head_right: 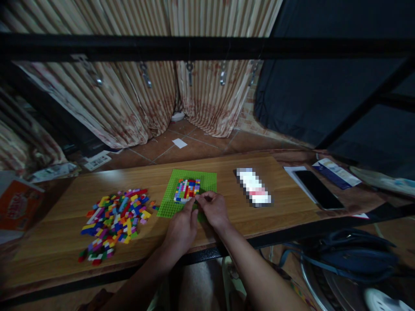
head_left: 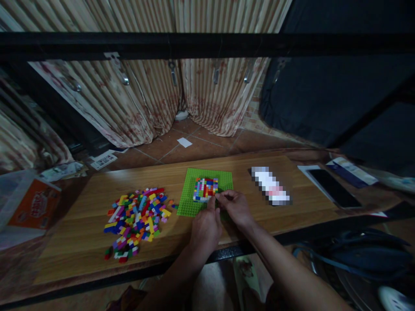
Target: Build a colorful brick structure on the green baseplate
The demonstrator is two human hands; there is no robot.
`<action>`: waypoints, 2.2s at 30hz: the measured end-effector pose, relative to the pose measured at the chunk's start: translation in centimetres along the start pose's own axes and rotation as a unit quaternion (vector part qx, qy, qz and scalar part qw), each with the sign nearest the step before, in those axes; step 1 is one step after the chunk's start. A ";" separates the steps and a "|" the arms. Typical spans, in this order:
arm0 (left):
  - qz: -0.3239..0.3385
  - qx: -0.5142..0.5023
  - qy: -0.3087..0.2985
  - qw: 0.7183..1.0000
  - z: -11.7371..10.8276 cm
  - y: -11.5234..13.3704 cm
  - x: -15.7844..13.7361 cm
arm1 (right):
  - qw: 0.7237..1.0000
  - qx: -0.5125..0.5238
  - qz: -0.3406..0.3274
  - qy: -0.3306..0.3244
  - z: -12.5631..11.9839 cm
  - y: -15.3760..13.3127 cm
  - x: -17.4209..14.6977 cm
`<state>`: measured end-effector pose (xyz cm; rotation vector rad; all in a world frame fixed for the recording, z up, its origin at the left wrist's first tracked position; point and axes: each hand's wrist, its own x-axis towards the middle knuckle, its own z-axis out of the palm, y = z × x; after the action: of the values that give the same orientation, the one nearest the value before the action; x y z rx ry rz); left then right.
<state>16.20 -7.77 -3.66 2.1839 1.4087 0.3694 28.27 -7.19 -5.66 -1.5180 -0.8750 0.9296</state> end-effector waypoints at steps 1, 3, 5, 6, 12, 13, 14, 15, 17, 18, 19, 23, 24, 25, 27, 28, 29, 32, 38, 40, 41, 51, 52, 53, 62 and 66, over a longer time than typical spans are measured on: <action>-0.002 -0.002 -0.002 1.000 0.0 0.0 0.0 | 1.000 0.000 0.001 0.002 0.0 -0.1 0.0; -0.004 -0.014 -0.004 1.000 -0.1 -0.1 0.0 | 1.000 0.002 0.002 0.003 0.0 -0.1 -0.1; -0.001 -0.043 -0.004 0.999 -0.2 -0.3 0.0 | 1.000 0.003 0.000 0.001 0.0 -0.1 -0.1; 0.000 -0.060 -0.004 0.998 -0.2 -0.3 0.0 | 1.000 0.003 -0.002 0.000 0.0 -0.1 -0.1; -0.008 -0.109 0.000 0.994 -0.4 -0.4 0.0 | 0.999 -0.022 -0.041 0.012 0.3 0.1 -0.2; -0.010 -0.112 0.002 0.994 -0.3 -0.4 0.1 | 0.998 -0.031 -0.050 0.015 0.3 0.1 -0.3; -0.010 -0.114 0.004 0.993 -0.3 -0.4 0.1 | 0.997 -0.040 -0.059 0.017 0.4 0.2 -0.3; -0.008 -0.118 0.007 0.993 -0.3 -0.4 0.1 | 0.997 -0.048 -0.065 0.018 0.4 0.2 -0.3; -0.001 -0.132 0.016 0.991 -0.5 -0.4 0.2 | 0.997 -0.043 -0.062 0.006 0.3 0.3 -0.3; -0.003 -0.146 0.025 0.989 -0.6 -0.4 0.3 | 0.998 -0.025 -0.049 -0.005 0.2 0.3 -0.2; -0.009 -0.166 0.033 0.986 -0.8 -0.4 0.4 | 0.999 -0.001 -0.029 -0.014 0.0 0.2 -0.1; -0.081 -0.343 0.052 0.934 -2.1 -0.7 0.7 | 0.998 0.058 0.028 0.024 -1.0 -0.2 0.2; -0.113 -0.417 0.043 0.901 -2.6 -0.8 0.8 | 0.998 0.049 0.021 0.040 -1.2 -0.4 0.3; -0.145 -0.496 0.029 0.856 -3.0 -0.8 0.9 | 0.998 0.038 0.008 0.049 -1.4 -0.6 0.3; -0.204 -0.641 -0.005 0.740 -4.0 -1.0 1.1 | 0.998 0.019 -0.028 0.053 -1.5 -1.3 0.1; -0.223 -0.696 -0.018 0.683 -4.4 -1.0 1.2 | 0.998 0.014 -0.044 0.047 -1.4 -1.6 -0.1; -0.235 -0.736 -0.028 0.635 -4.9 -1.1 1.3 | 0.997 0.009 -0.060 0.037 -1.2 -2.0 -0.4; -0.241 -0.795 -0.040 0.555 -5.7 -1.1 1.5 | 0.993 -0.023 -0.120 -0.003 -0.3 -3.1 -1.6; -0.186 -0.792 -0.050 0.580 -6.0 -1.4 1.5 | 0.947 -0.122 -0.285 -0.089 0.4 -4.1 -3.3; -0.173 -0.796 -0.060 0.576 -6.0 -1.5 1.5 | 0.933 -0.154 -0.314 -0.091 0.4 -4.1 -3.4; -0.170 -0.801 -0.067 0.569 -6.0 -1.6 1.5 | 0.926 -0.171 -0.325 -0.090 0.3 -4.1 -3.4; -0.156 -0.803 -0.126 0.561 -5.9 -1.2 1.2 | 0.864 -0.306 -0.384 -0.114 0.4 -3.8 -3.3; -0.154 -0.805 -0.127 0.559 -5.8 -1.2 1.2 | 0.865 -0.309 -0.379 -0.113 0.4 -3.8 -3.2; -0.153 -0.807 -0.129 0.555 -5.7 -1.2 1.2 | 0.866 -0.312 -0.374 -0.113 0.3 -3.8 -3.2; -0.179 -0.821 -0.160 0.518 -5.3 -1.0 1.2 | 0.827 -0.396 -0.383 -0.108 -0.1 -3.8 -2.7; -0.201 -0.816 -0.140 0.523 -5.0 -1.0 1.0 | 0.832 -0.387 -0.380 -0.116 -0.2 -3.9 -2.5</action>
<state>13.47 -5.24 -0.11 0.2639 0.5938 0.6871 27.20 -9.06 -1.49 -1.4733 -2.0205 0.1315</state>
